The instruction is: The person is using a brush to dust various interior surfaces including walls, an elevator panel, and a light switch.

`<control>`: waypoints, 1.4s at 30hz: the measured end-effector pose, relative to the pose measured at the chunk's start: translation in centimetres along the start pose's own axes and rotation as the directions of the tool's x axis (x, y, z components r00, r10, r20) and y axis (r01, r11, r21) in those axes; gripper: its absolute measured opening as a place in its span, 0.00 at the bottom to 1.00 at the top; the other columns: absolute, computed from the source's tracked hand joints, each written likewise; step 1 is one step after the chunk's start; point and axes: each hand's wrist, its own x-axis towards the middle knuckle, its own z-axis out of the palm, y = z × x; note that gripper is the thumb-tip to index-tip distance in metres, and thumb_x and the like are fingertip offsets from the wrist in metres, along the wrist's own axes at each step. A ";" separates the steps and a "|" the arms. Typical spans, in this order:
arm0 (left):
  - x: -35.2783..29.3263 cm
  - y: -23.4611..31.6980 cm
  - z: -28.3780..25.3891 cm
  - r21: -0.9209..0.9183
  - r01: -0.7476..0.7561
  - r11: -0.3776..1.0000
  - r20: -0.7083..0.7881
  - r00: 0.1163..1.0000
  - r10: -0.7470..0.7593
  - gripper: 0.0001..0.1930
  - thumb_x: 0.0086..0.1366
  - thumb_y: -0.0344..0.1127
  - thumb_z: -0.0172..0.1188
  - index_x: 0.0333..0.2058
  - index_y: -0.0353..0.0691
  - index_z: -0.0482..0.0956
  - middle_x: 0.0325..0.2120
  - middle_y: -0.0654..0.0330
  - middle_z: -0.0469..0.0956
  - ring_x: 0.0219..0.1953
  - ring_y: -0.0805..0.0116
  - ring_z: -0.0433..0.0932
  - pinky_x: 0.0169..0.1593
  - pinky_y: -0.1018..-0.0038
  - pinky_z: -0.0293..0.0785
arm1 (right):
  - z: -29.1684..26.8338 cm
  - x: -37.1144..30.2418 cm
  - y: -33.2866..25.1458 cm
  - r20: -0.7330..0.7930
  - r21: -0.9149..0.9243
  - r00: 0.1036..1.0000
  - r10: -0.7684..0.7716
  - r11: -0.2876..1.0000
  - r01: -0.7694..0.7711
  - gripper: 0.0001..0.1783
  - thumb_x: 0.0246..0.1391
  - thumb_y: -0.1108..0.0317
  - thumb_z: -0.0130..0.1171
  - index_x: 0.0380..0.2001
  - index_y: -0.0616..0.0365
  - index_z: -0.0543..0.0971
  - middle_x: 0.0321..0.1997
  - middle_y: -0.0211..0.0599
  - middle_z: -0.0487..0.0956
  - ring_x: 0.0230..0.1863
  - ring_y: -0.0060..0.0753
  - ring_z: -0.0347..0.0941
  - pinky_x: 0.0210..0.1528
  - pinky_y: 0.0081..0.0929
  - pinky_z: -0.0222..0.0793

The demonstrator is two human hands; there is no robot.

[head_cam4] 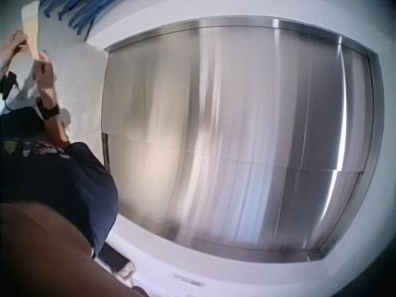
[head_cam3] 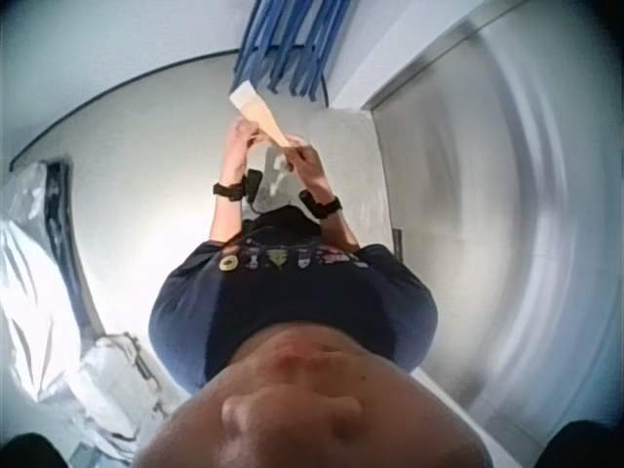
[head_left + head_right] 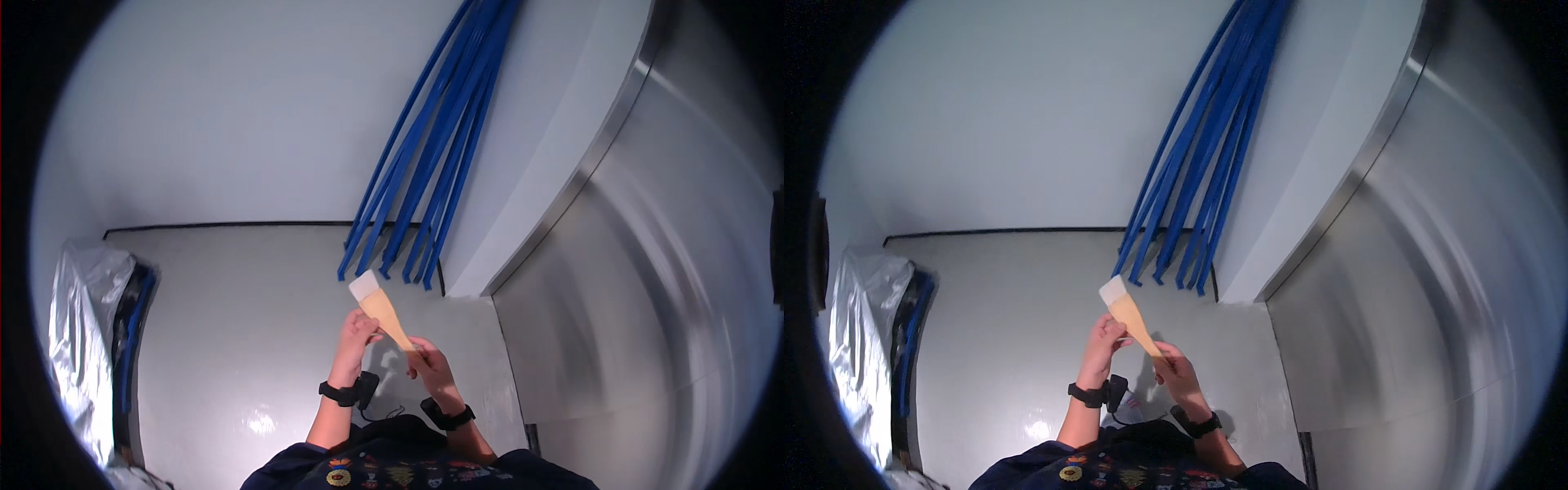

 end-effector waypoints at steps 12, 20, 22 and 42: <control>24.8 7.3 -9.7 0.170 -0.121 0.978 -0.064 0.989 0.134 0.05 0.59 0.31 0.54 0.33 0.37 0.70 0.22 0.65 0.74 0.21 0.80 0.71 0.27 0.84 0.65 | 0.8 24.8 -3.6 -0.034 -0.060 0.993 0.116 0.991 -0.118 0.13 0.52 0.72 0.49 0.42 0.62 0.71 0.23 0.28 0.71 0.24 0.18 0.67 0.27 0.15 0.62; 33.0 12.6 -18.6 0.285 -0.024 0.958 -0.181 0.980 0.078 0.07 0.57 0.32 0.57 0.31 0.37 0.70 0.21 0.65 0.74 0.21 0.81 0.70 0.26 0.84 0.65 | 6.6 42.0 0.3 0.029 0.269 0.998 0.054 0.961 -0.060 0.11 0.56 0.67 0.48 0.39 0.63 0.72 0.26 0.35 0.74 0.26 0.26 0.71 0.32 0.23 0.68; 35.8 14.4 -19.8 0.336 -0.034 0.941 -0.193 0.976 0.104 0.08 0.57 0.33 0.57 0.31 0.37 0.70 0.22 0.65 0.74 0.22 0.80 0.70 0.27 0.83 0.66 | 8.4 46.7 0.7 0.066 0.202 0.996 0.063 0.976 -0.075 0.11 0.56 0.67 0.49 0.39 0.63 0.72 0.28 0.37 0.76 0.27 0.27 0.73 0.33 0.23 0.70; 54.2 27.7 -38.3 0.501 -0.015 0.865 -0.463 0.840 0.283 0.11 0.57 0.31 0.54 0.39 0.34 0.72 0.24 0.62 0.74 0.27 0.75 0.74 0.33 0.80 0.69 | 16.6 77.2 1.6 -0.066 0.071 0.997 -0.044 0.996 0.048 0.12 0.56 0.66 0.51 0.40 0.63 0.74 0.28 0.29 0.75 0.28 0.17 0.69 0.31 0.13 0.64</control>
